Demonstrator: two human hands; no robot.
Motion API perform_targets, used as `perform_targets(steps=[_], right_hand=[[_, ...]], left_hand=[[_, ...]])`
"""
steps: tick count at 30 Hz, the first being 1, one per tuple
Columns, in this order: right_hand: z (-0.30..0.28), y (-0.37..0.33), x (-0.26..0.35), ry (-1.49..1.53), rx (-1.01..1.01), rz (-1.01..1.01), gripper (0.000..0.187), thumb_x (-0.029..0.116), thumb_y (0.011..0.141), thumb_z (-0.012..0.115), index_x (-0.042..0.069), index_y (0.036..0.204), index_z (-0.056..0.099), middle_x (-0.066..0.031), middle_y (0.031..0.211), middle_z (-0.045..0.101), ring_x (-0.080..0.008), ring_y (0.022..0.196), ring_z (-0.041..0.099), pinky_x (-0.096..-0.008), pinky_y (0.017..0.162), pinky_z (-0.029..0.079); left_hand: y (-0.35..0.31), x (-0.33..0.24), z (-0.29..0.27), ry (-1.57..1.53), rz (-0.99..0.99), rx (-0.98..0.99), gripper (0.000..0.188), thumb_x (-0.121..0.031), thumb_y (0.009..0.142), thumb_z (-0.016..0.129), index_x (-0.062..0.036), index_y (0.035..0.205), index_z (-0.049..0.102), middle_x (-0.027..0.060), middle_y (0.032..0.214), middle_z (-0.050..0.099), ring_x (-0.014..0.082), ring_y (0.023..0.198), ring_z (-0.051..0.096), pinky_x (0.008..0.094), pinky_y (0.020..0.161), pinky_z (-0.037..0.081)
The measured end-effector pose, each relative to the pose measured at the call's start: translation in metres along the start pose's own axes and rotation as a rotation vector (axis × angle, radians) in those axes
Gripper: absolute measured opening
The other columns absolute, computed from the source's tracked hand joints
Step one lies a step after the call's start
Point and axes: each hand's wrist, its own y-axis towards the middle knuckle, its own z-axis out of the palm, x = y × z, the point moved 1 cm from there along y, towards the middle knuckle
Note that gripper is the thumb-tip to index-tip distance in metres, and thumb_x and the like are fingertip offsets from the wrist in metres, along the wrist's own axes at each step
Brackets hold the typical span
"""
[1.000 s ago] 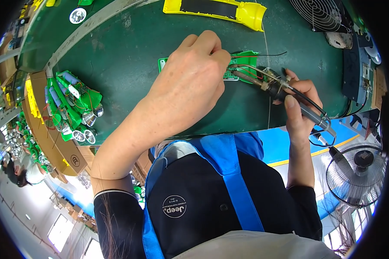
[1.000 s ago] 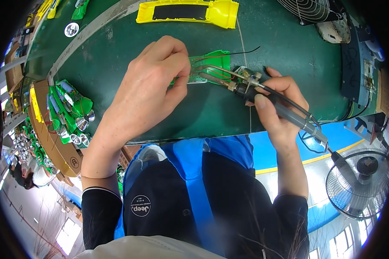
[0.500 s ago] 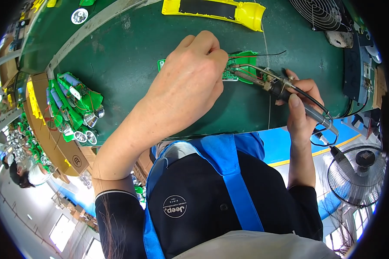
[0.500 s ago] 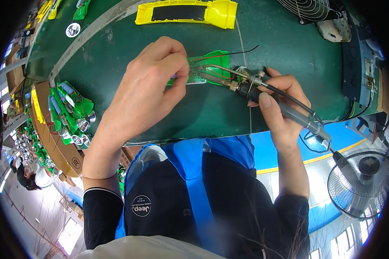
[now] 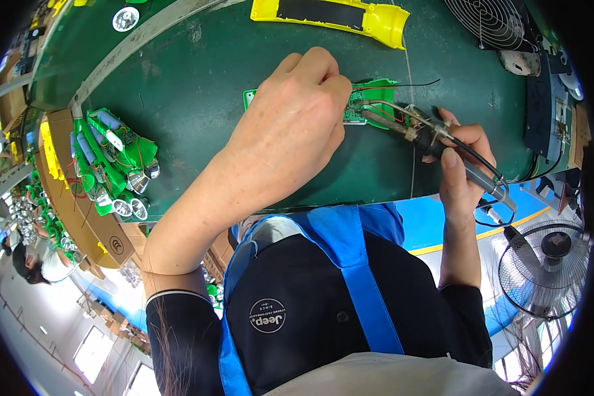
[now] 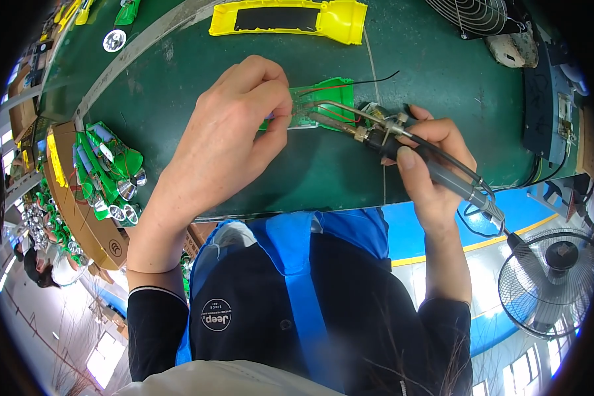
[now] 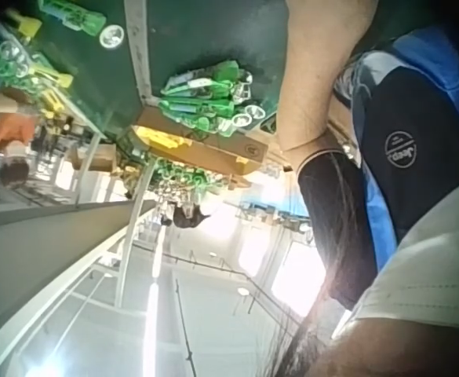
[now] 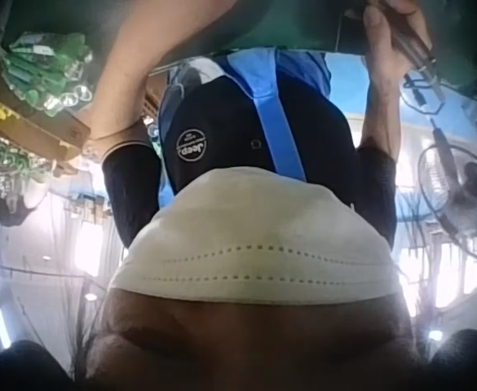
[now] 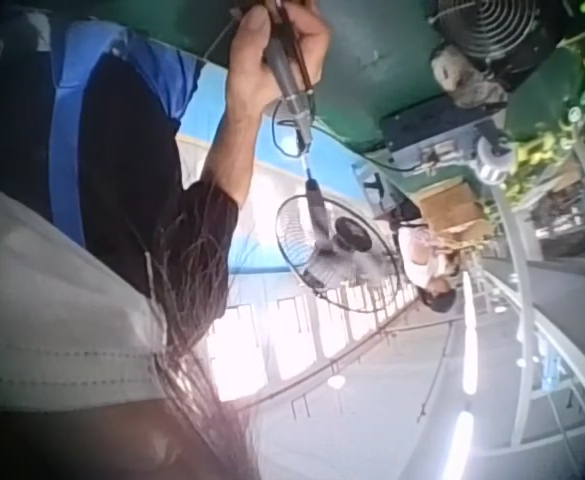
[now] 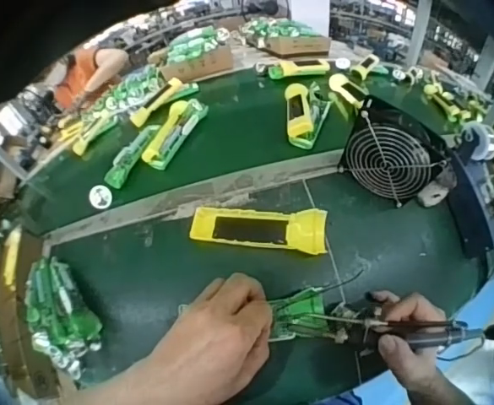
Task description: Soldering electronic components and assembling plastic housings for solar-powered flashlights on an assembly line.
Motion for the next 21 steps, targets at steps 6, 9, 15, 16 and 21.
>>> perform_targets(steps=[6,9,15,16,21], right_hand=[[-0.004,-0.002,-0.005,0.045,-0.076,0.024,0.029,0.025,0.084,0.057,-0.002,0.092,0.049,-0.0085,0.071,0.054,-0.015,0.061,0.055,-0.0456,0.099,0.036],[-0.002,-0.003,-0.002,0.183,-0.122,0.095,0.03,0.025,0.085,0.057,-0.003,0.094,0.049,-0.0108,0.077,0.055,-0.0159,0.066,0.055,-0.0363,0.085,0.044],[-0.004,-0.003,0.001,0.184,-0.165,0.014,0.032,0.022,0.084,0.059,-0.004,0.099,0.049,-0.0129,0.085,0.057,-0.0175,0.073,0.057,-0.0301,0.077,0.045],[-0.006,-0.002,0.002,0.186,-0.17,0.01,0.032,0.022,0.084,0.059,-0.004,0.099,0.049,-0.0129,0.085,0.057,-0.0175,0.073,0.057,-0.0301,0.077,0.045],[-0.015,0.008,0.009,-0.03,-0.146,-0.144,0.034,0.022,0.084,0.06,-0.004,0.101,0.048,-0.0152,0.09,0.058,-0.0184,0.077,0.058,-0.0304,0.079,0.045]], left_hand=[[0.001,-0.001,-0.001,0.013,-0.01,0.01,0.013,0.006,0.064,0.058,-0.0002,0.072,0.049,0.0102,0.086,0.052,0.0288,0.079,0.054,0.036,0.067,0.045],[0.001,-0.002,0.0,0.02,-0.01,0.008,0.013,0.006,0.065,0.058,0.0004,0.072,0.05,0.0106,0.087,0.052,0.0293,0.08,0.054,0.0358,0.068,0.045],[0.001,-0.005,-0.002,0.025,-0.015,0.007,0.012,0.006,0.066,0.058,0.0015,0.074,0.051,0.0111,0.087,0.052,0.0296,0.079,0.055,0.0357,0.068,0.046],[0.001,-0.005,-0.001,0.026,-0.027,0.013,0.011,0.006,0.067,0.059,0.0016,0.074,0.051,0.0111,0.088,0.052,0.0294,0.079,0.055,0.0357,0.068,0.046],[0.001,-0.005,-0.002,0.036,-0.046,0.032,0.011,0.005,0.067,0.059,0.0018,0.075,0.052,0.011,0.089,0.053,0.0287,0.078,0.056,0.0352,0.068,0.047]])
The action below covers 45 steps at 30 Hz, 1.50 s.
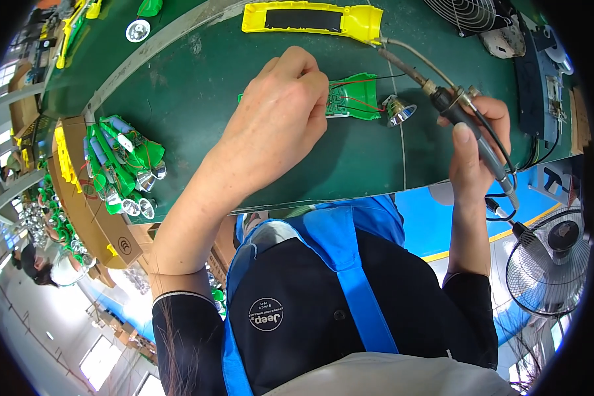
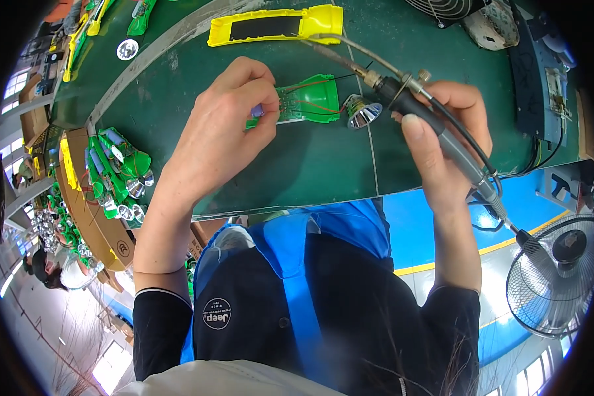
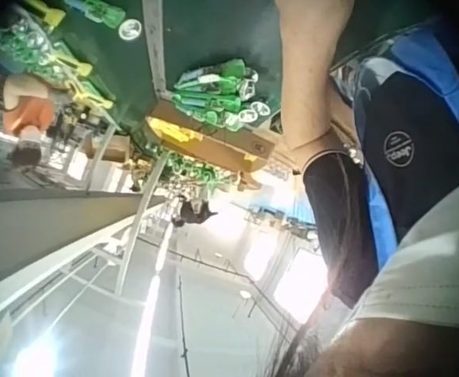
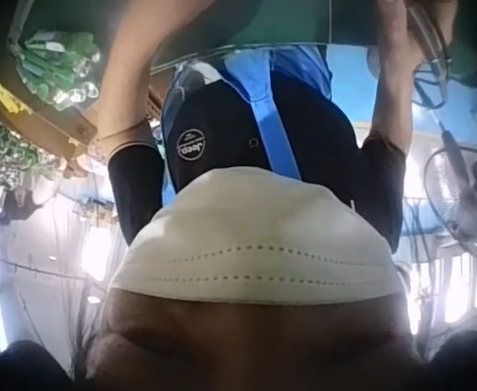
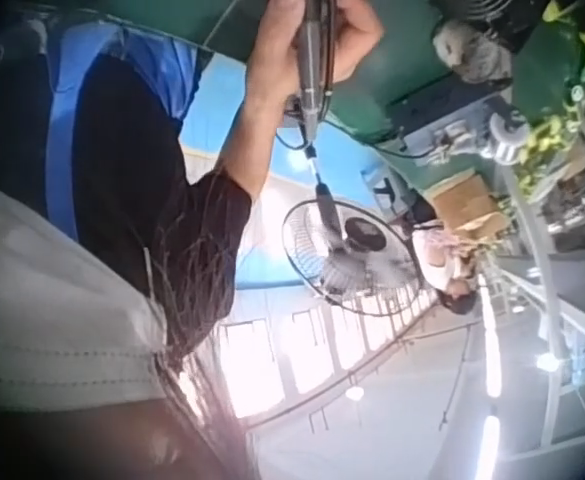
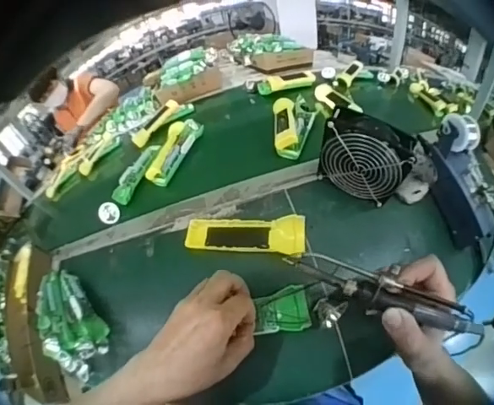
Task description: Soldering electronic components and assembling plastic housings for solar-powered flashlights on an assembly line.
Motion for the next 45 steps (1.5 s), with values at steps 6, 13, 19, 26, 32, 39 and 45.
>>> perform_targets(steps=[6,13,19,26,32,39,45], right_hand=[[-0.001,0.017,0.007,0.062,-0.045,-0.01,0.034,0.021,0.083,0.063,-0.003,0.102,0.049,-0.0153,0.084,0.062,-0.0172,0.074,0.06,-0.0276,0.074,0.046],[0.007,0.039,0.008,0.017,0.007,-0.052,0.037,0.023,0.083,0.063,-0.002,0.105,0.047,-0.0155,0.083,0.064,-0.0176,0.074,0.062,-0.0272,0.072,0.047],[0.011,0.047,0.001,0.084,0.054,-0.082,0.033,0.018,0.085,0.061,0.0,0.108,0.045,-0.0144,0.089,0.064,-0.02,0.08,0.063,-0.0286,0.074,0.048],[0.039,0.075,-0.009,0.07,0.131,-0.184,0.031,0.013,0.089,0.057,0.001,0.113,0.042,-0.0132,0.098,0.059,-0.0225,0.088,0.063,-0.0326,0.081,0.05],[0.072,0.091,-0.023,-0.209,0.236,-0.289,0.027,0.008,0.083,0.063,0.003,0.106,0.049,-0.0104,0.096,0.057,-0.0185,0.084,0.062,-0.0268,0.076,0.049],[0.036,0.045,-0.03,-0.192,0.284,-0.31,0.026,0.008,0.082,0.063,0.003,0.104,0.05,-0.0116,0.093,0.055,-0.0197,0.083,0.059,-0.0311,0.072,0.048],[0.008,0.025,-0.016,-0.149,0.253,-0.318,0.028,0.016,0.084,0.061,0.001,0.103,0.047,-0.0136,0.092,0.056,-0.0183,0.08,0.056,-0.0295,0.075,0.043]], left_hand=[[0.0,-0.001,0.0,0.026,0.011,0.007,0.01,0.005,0.068,0.058,0.0019,0.075,0.053,0.0118,0.089,0.055,0.0288,0.079,0.056,0.0355,0.069,0.047],[-0.004,-0.002,-0.004,0.014,-0.012,0.041,0.009,0.004,0.068,0.059,0.0015,0.075,0.053,0.0121,0.089,0.055,0.03,0.083,0.056,0.0362,0.069,0.047],[-0.01,0.001,-0.021,-0.1,-0.025,0.042,0.006,0.0,0.069,0.061,-0.0013,0.071,0.055,0.0131,0.085,0.055,0.032,0.084,0.054,0.0394,0.07,0.045],[0.042,0.0,0.019,-0.225,0.132,0.168,0.01,-0.007,0.071,0.065,-0.0041,0.075,0.057,0.0134,0.079,0.061,0.0345,0.07,0.058,0.041,0.064,0.046],[0.021,0.016,0.003,-0.927,-0.103,-0.168,0.009,-0.007,0.08,0.065,0.0,0.077,0.061,-0.0033,0.065,0.057,0.0012,0.063,0.05,0.0172,0.058,0.041],[0.0,0.035,-0.004,-0.87,-0.249,-0.267,0.009,-0.008,0.08,0.067,0.001,0.08,0.065,-0.0022,0.068,0.059,0.0019,0.061,0.05,0.0175,0.058,0.043],[0.013,0.047,-0.009,-0.566,-0.23,-0.063,0.008,-0.007,0.076,0.066,-0.002,0.082,0.063,-0.0009,0.066,0.058,0.0068,0.057,0.048,0.0248,0.054,0.036]])
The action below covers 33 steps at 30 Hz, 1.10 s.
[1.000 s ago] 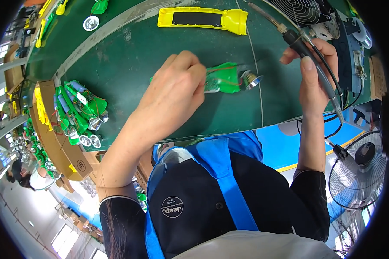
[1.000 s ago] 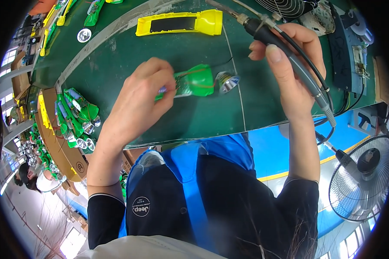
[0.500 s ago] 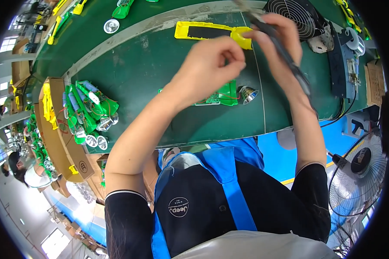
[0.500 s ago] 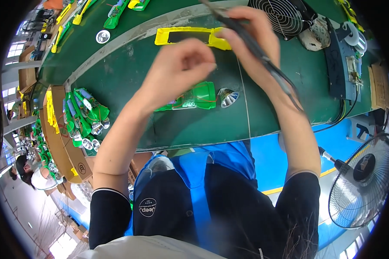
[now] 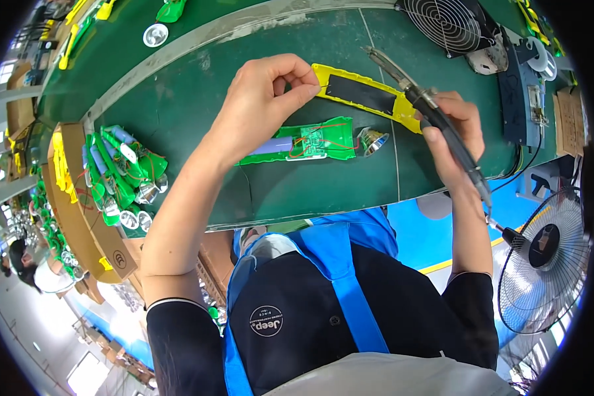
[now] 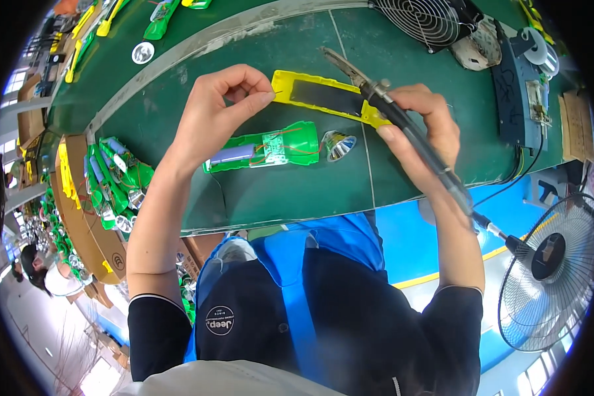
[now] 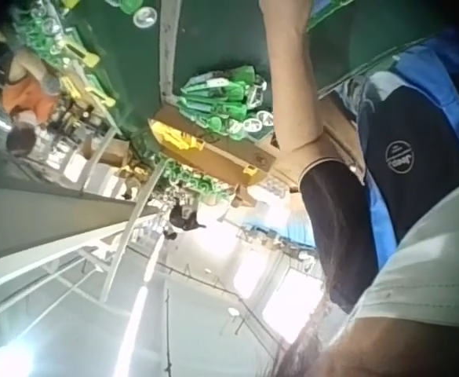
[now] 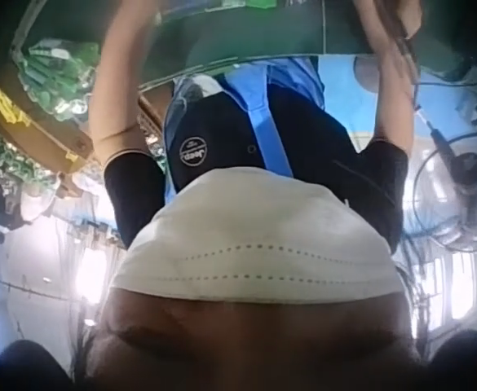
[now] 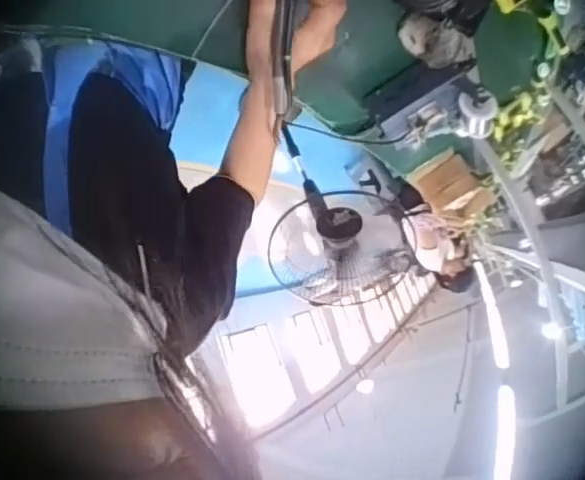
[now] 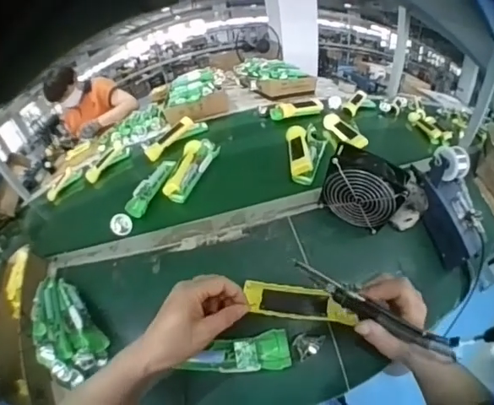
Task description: Soldering electronic components and assembling plastic housings for solar-powered flashlights on an assembly line.
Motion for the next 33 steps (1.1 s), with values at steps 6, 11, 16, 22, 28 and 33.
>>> perform_targets(steps=[6,11,16,22,28,33], right_hand=[[-0.001,0.001,0.006,0.433,-0.137,0.614,0.026,0.021,0.082,0.061,0.0,0.092,0.048,-0.0087,0.072,0.054,-0.0129,0.064,0.05,-0.0244,0.061,0.04],[0.009,0.003,-0.001,0.409,-0.154,0.736,0.025,0.022,0.082,0.06,0.001,0.091,0.05,-0.0072,0.067,0.055,-0.0111,0.058,0.05,-0.023,0.055,0.039],[0.014,0.005,0.0,0.318,-0.159,0.703,0.022,0.021,0.084,0.059,0.001,0.089,0.051,-0.0067,0.063,0.057,-0.0088,0.053,0.051,-0.0203,0.05,0.039],[0.018,0.007,0.0,0.294,-0.107,0.701,0.02,0.021,0.084,0.058,0.002,0.089,0.051,-0.0062,0.063,0.057,-0.0079,0.052,0.051,-0.0199,0.05,0.04],[0.019,0.01,0.002,0.265,-0.094,0.714,0.02,0.019,0.084,0.058,0.002,0.09,0.051,-0.0063,0.063,0.057,-0.0078,0.051,0.051,-0.0195,0.049,0.04],[0.019,0.013,0.004,0.256,-0.09,0.727,0.021,0.02,0.084,0.059,0.002,0.09,0.051,-0.006,0.063,0.057,-0.0078,0.051,0.051,-0.0198,0.049,0.04]], left_hand=[[0.024,-0.01,-0.004,0.585,0.457,0.116,0.004,-0.011,0.077,0.061,-0.0103,0.079,0.064,0.0015,0.081,0.052,0.0215,0.091,0.046,0.0336,0.081,0.032],[0.035,-0.015,0.005,0.798,0.506,0.296,0.004,-0.012,0.078,0.059,-0.0084,0.078,0.06,0.0016,0.093,0.053,0.0187,0.096,0.047,0.0343,0.085,0.031],[0.039,-0.018,0.0,0.856,0.518,0.349,0.004,-0.013,0.079,0.058,-0.009,0.077,0.06,0.0007,0.092,0.053,0.0167,0.095,0.048,0.0339,0.084,0.031],[0.041,-0.03,0.002,0.882,0.59,0.354,0.006,-0.013,0.079,0.056,-0.0096,0.076,0.059,-0.0012,0.089,0.054,0.0151,0.094,0.048,0.0353,0.086,0.03],[0.048,-0.027,-0.005,0.902,0.6,0.403,0.006,-0.014,0.077,0.058,-0.009,0.079,0.061,0.0,0.088,0.055,0.0155,0.092,0.049,0.036,0.085,0.03],[0.048,-0.03,-0.007,0.84,0.66,0.364,0.011,-0.01,0.075,0.053,-0.0107,0.069,0.062,0.0004,0.081,0.052,0.0167,0.084,0.048,0.0343,0.077,0.03]])
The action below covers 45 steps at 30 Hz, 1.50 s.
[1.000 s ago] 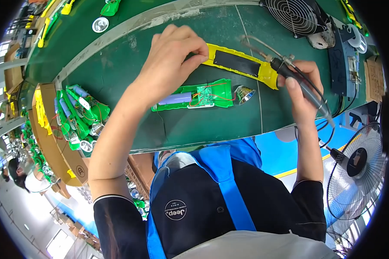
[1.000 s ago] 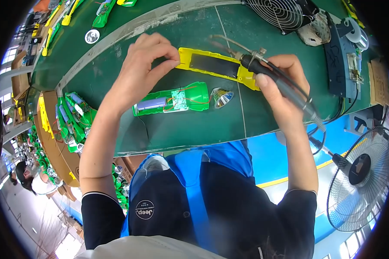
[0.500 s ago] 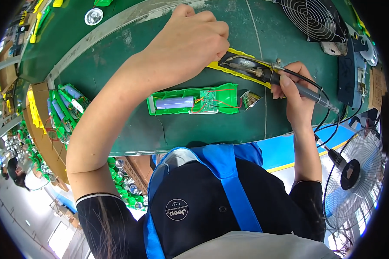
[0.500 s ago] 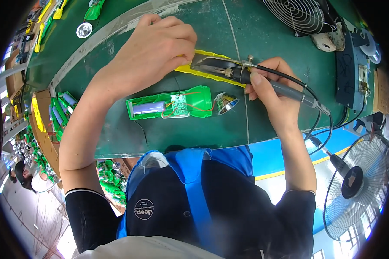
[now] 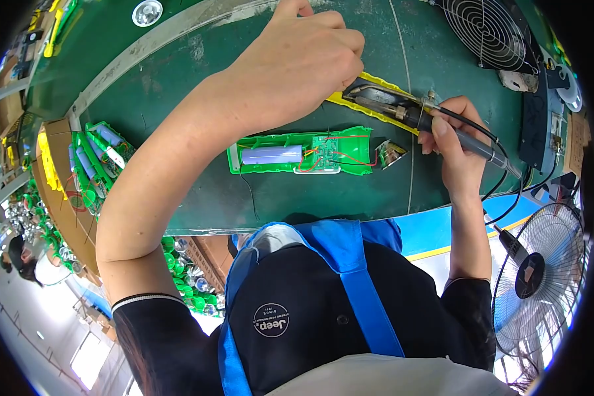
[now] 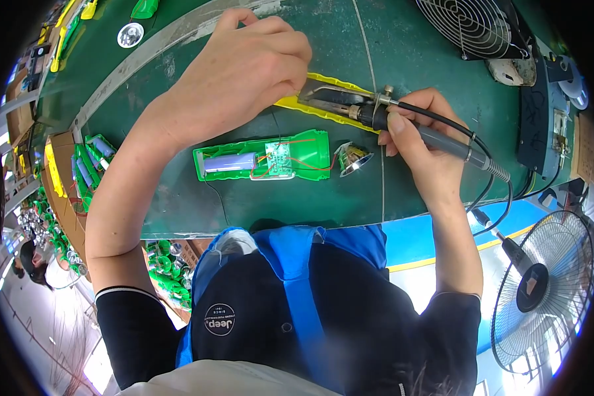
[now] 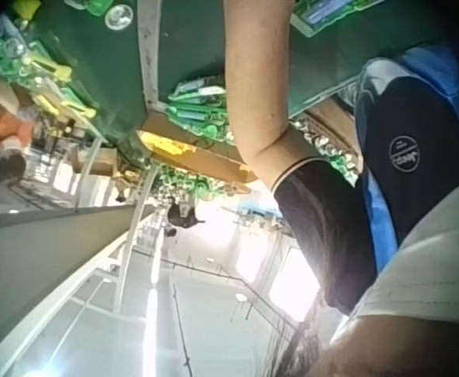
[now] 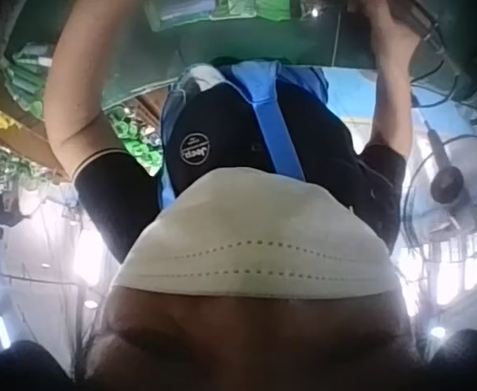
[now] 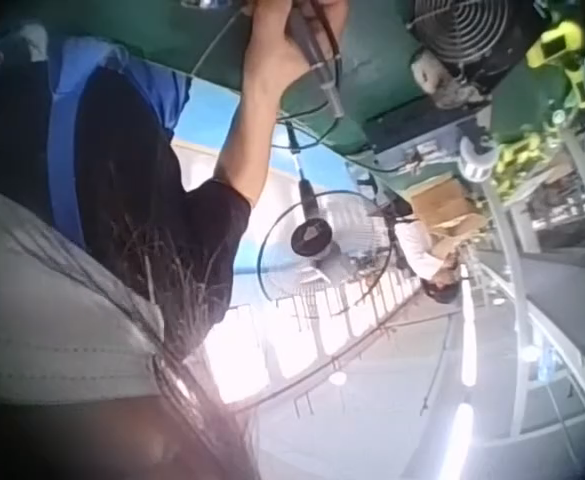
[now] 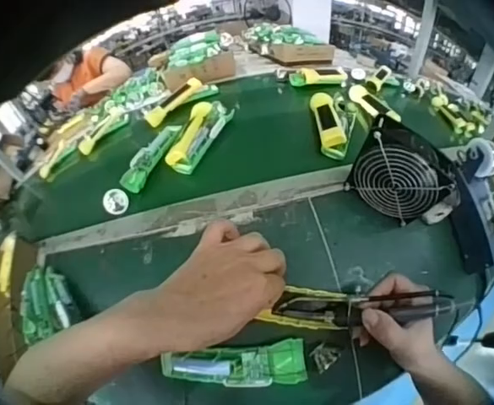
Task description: Soldering electronic components and assembling plastic housings for solar-powered flashlights on an assembly line.
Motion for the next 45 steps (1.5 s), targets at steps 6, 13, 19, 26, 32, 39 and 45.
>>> perform_targets(steps=[6,13,19,26,32,39,45], right_hand=[[-0.013,-0.008,-0.008,0.074,-0.047,0.003,0.024,0.022,0.085,0.058,0.001,0.092,0.05,-0.0073,0.068,0.057,-0.0099,0.055,0.052,-0.0215,0.052,0.04],[-0.01,-0.009,-0.014,0.185,-0.059,-0.068,0.025,0.022,0.087,0.055,-0.001,0.096,0.048,-0.0095,0.07,0.054,-0.0128,0.059,0.051,-0.0236,0.056,0.041],[-0.011,-0.011,-0.024,0.278,-0.095,-0.156,0.022,0.018,0.088,0.052,-0.001,0.097,0.047,-0.0108,0.071,0.054,-0.0136,0.061,0.05,-0.0237,0.057,0.04],[-0.012,-0.009,-0.025,0.312,-0.109,-0.175,0.023,0.019,0.089,0.051,-0.001,0.098,0.047,-0.0106,0.071,0.054,-0.0134,0.061,0.049,-0.0237,0.057,0.04],[-0.018,-0.011,-0.025,0.396,-0.123,-0.22,0.022,0.019,0.09,0.049,-0.001,0.099,0.048,-0.0125,0.075,0.057,-0.0152,0.064,0.053,-0.0247,0.06,0.041],[-0.019,-0.017,-0.018,0.328,-0.227,-0.331,0.022,0.019,0.09,0.051,0.0,0.101,0.048,-0.0139,0.078,0.058,-0.0174,0.066,0.054,-0.027,0.061,0.043],[-0.027,-0.015,-0.014,0.31,-0.23,-0.373,0.022,0.019,0.089,0.052,0.0,0.101,0.049,-0.014,0.079,0.059,-0.0174,0.067,0.055,-0.0276,0.062,0.043]], left_hand=[[0.004,-0.002,-0.001,-0.027,-0.02,0.073,0.008,-0.011,0.075,0.055,-0.0103,0.074,0.063,0.0002,0.084,0.054,0.0168,0.086,0.048,0.0353,0.079,0.03],[0.003,-0.009,0.005,0.039,-0.047,0.068,0.005,-0.013,0.078,0.058,-0.0107,0.075,0.062,-0.0003,0.088,0.054,0.0163,0.093,0.049,0.0374,0.085,0.029],[0.003,-0.009,0.006,0.069,-0.057,0.065,0.005,-0.013,0.08,0.058,-0.0091,0.077,0.06,0.0005,0.094,0.054,0.0166,0.1,0.048,0.0392,0.091,0.028],[0.005,-0.012,0.005,0.076,-0.061,0.066,0.005,-0.013,0.079,0.059,-0.0094,0.075,0.059,0.0002,0.093,0.054,0.0168,0.098,0.049,0.0398,0.091,0.028],[0.003,-0.009,0.008,0.057,-0.032,0.064,0.004,-0.012,0.075,0.063,-0.0101,0.074,0.059,0.0003,0.09,0.053,0.0182,0.094,0.049,0.0389,0.087,0.03],[0.009,-0.012,-0.016,-0.03,-0.097,0.214,0.005,-0.016,0.076,0.06,-0.0144,0.074,0.064,-0.0008,0.084,0.056,0.0177,0.089,0.051,0.0378,0.083,0.03],[-0.004,0.0,-0.004,-0.091,-0.009,0.147,0.008,-0.016,0.078,0.059,-0.0115,0.078,0.065,0.0019,0.086,0.056,0.0203,0.088,0.052,0.0366,0.08,0.033]])
